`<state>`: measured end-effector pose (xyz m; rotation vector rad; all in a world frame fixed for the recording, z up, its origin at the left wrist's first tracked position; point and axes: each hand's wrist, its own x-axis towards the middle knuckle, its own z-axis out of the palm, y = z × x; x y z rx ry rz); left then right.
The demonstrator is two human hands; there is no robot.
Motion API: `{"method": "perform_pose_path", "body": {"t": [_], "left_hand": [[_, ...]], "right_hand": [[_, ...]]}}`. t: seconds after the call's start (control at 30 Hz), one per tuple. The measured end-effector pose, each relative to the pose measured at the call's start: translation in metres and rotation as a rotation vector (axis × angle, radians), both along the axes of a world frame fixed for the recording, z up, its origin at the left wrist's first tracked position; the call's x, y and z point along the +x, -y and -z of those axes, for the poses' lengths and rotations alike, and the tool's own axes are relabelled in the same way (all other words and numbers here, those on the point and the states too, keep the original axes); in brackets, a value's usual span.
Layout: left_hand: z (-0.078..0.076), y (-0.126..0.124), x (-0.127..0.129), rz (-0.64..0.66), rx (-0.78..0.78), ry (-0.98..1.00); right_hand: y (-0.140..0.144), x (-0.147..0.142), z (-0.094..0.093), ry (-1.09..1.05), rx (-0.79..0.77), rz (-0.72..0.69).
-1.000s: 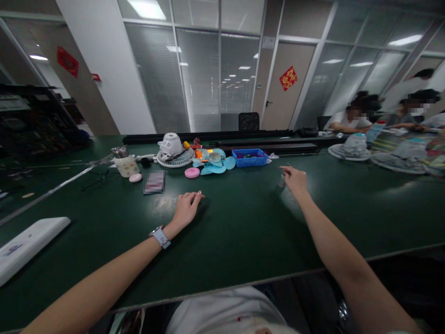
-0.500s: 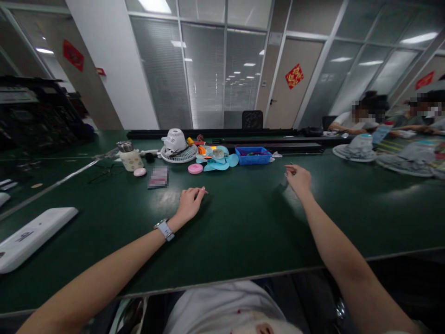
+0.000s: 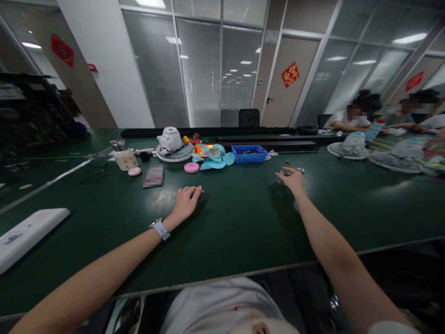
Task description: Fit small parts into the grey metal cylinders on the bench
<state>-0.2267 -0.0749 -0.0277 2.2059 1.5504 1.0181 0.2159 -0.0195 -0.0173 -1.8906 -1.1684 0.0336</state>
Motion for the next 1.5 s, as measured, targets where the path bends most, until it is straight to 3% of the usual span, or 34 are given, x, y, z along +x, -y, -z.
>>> {"method": "perform_pose_path", "body": {"t": [0.1,0.17,0.27,0.37,0.5,0.73,1.0,1.2,1.37,1.5], "left_hand": [[0.001,0.000,-0.001,0.003,0.013,0.018],[0.001,0.000,0.000,0.008,0.022,0.040],[-0.004,0.006,0.003,0.040,0.053,0.071],[-0.010,0.015,0.009,0.112,0.100,0.078],[-0.014,0.026,0.020,0.192,0.082,0.100],[-0.010,0.027,0.033,0.177,0.090,0.139],[-0.013,0.021,0.029,0.100,0.064,0.158],[-0.021,0.023,0.034,0.095,0.120,0.134],[-0.028,0.014,0.019,0.007,0.188,0.200],[-0.017,0.004,0.000,0.021,0.101,0.114]], "right_hand": [[0.002,-0.008,-0.003,-0.012,0.048,0.024],[0.006,-0.031,-0.009,-0.004,0.117,-0.070],[0.020,-0.095,-0.013,-0.115,0.202,-0.432],[0.042,-0.168,-0.011,-0.220,0.171,-0.805],[0.068,-0.225,-0.005,-0.199,0.145,-1.056],[0.079,-0.231,0.005,-0.144,0.104,-1.126],[0.077,-0.236,0.017,-0.507,-0.003,-1.145],[0.074,-0.237,0.016,-0.540,-0.055,-1.111],[0.080,-0.240,0.014,-0.527,-0.076,-1.113],[0.073,-0.233,0.016,-0.554,-0.057,-1.082]]}}
